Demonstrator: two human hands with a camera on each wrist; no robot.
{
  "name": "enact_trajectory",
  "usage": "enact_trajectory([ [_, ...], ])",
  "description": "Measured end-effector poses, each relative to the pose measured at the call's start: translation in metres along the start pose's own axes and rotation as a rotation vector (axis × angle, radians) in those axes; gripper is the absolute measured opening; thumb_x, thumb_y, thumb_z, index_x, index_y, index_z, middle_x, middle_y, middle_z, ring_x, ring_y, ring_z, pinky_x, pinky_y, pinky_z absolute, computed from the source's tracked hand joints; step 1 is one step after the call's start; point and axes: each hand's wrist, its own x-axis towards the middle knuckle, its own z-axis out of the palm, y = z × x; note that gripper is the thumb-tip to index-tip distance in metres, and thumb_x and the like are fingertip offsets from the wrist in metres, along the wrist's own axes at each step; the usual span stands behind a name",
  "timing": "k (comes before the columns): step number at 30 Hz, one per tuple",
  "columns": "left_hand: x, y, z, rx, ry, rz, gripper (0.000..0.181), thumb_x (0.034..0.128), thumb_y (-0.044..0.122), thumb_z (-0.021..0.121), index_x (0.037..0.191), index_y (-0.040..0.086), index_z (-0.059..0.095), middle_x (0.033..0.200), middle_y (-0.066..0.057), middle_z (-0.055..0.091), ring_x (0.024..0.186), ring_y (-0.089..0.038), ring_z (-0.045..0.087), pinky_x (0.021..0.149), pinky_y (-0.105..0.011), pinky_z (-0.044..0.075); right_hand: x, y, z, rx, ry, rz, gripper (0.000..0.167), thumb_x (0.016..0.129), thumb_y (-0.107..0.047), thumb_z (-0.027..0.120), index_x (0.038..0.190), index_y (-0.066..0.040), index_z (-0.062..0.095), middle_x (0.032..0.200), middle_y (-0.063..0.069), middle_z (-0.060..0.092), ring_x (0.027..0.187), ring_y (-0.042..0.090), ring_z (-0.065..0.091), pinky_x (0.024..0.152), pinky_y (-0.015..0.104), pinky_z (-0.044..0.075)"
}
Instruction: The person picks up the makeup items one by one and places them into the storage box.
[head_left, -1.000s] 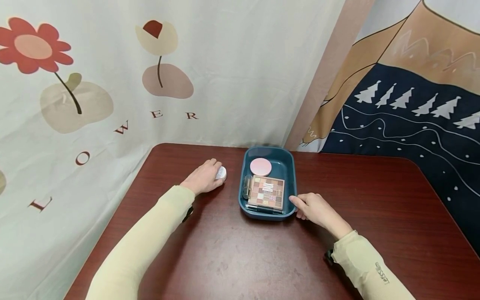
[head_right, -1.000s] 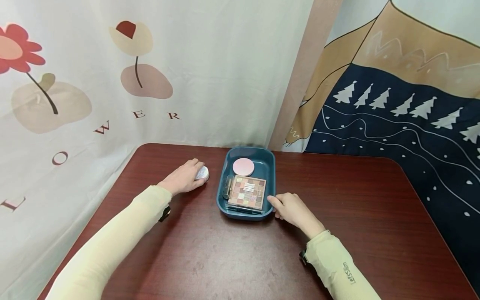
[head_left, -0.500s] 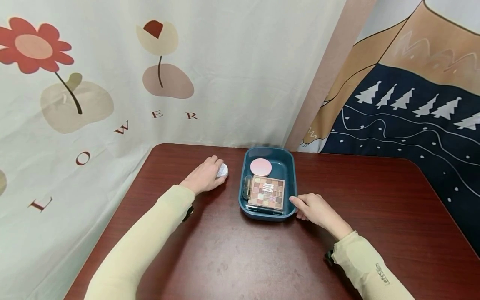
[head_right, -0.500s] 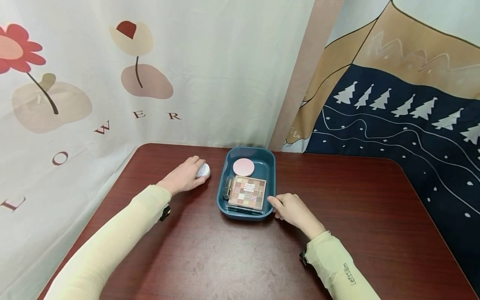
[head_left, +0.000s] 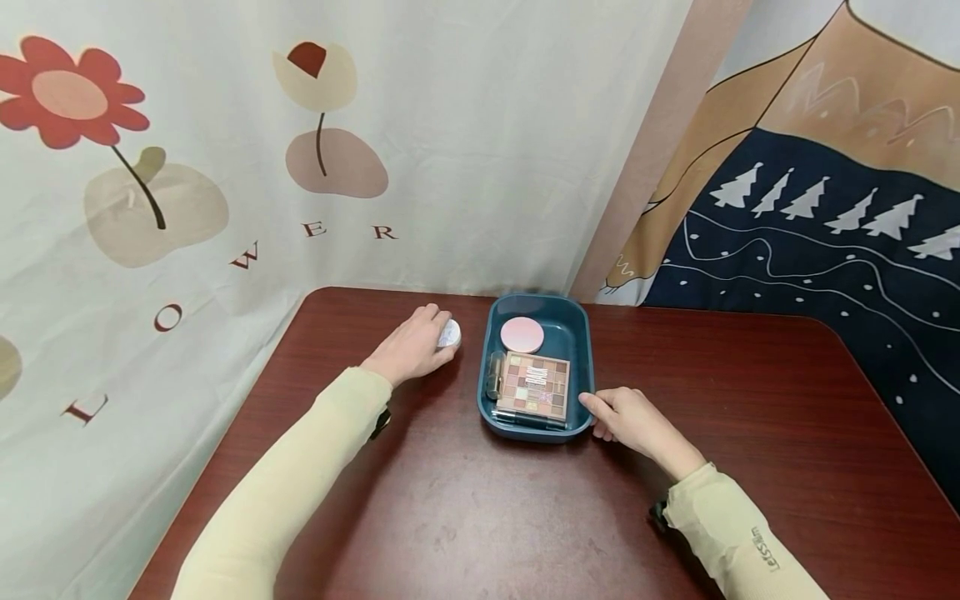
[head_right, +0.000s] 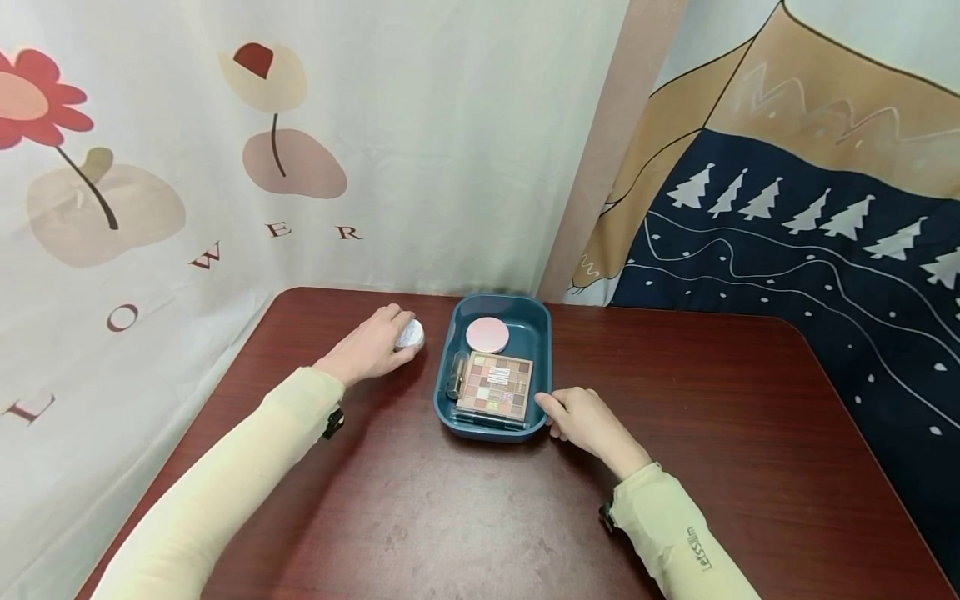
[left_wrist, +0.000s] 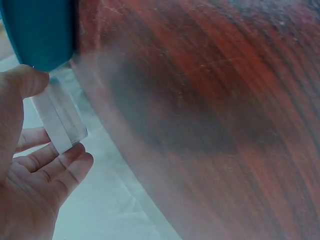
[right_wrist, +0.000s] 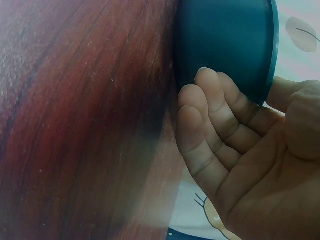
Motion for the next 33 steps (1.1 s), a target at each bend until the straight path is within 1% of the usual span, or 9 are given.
enact_trajectory([
  [7,0.003,0.004,-0.006,-0.009,0.018,-0.007,0.052,0.0969,0.026,0.067,0.137,-0.004,0.055,0.127,-0.019,0.055,0.112,-0.03,0.051,0.097,-0.042,0.052,0.0,0.0,0.0,-0.005,0.002,-0.004,0.04,0.108,-0.029,0.056,0.077,-0.006,0.066,0.066,0.002,0.065,0.061,0.015,0.059,0.06,0.032,0.052],
  [16,0.006,0.013,-0.013,-0.034,0.037,0.003,0.053,0.0973,0.027,0.067,0.139,-0.004,0.055,0.123,-0.019,0.055,0.108,-0.029,0.051,0.093,-0.041,0.053,0.0,0.0,0.0,-0.004,0.003,0.004,0.039,0.108,-0.028,0.056,0.077,-0.006,0.066,0.066,0.002,0.064,0.061,0.015,0.059,0.061,0.032,0.052],
  [24,0.011,0.024,-0.02,-0.028,0.098,0.052,0.047,0.098,0.025,0.066,0.135,-0.004,0.057,0.117,-0.016,0.055,0.104,-0.028,0.051,0.09,-0.04,0.05,0.0,0.0,0.001,-0.001,0.0,0.005,0.039,0.108,-0.028,0.056,0.077,-0.006,0.066,0.066,0.001,0.064,0.061,0.014,0.059,0.061,0.032,0.052],
  [29,0.014,0.034,-0.026,-0.049,0.089,0.051,0.046,0.0991,0.026,0.066,0.135,-0.002,0.057,0.118,-0.015,0.054,0.105,-0.027,0.05,0.089,-0.039,0.052,0.0,0.0,0.0,-0.007,0.002,-0.005,0.039,0.108,-0.027,0.055,0.077,-0.006,0.066,0.066,0.001,0.064,0.061,0.014,0.059,0.061,0.032,0.052],
  [33,0.018,0.041,-0.028,-0.043,0.088,0.063,0.048,0.0999,0.028,0.066,0.136,-0.002,0.057,0.121,-0.016,0.055,0.108,-0.027,0.05,0.091,-0.039,0.052,0.0,0.0,0.0,-0.007,0.002,-0.007,0.039,0.108,-0.027,0.055,0.077,-0.006,0.067,0.066,0.002,0.065,0.061,0.015,0.059,0.061,0.032,0.052],
])
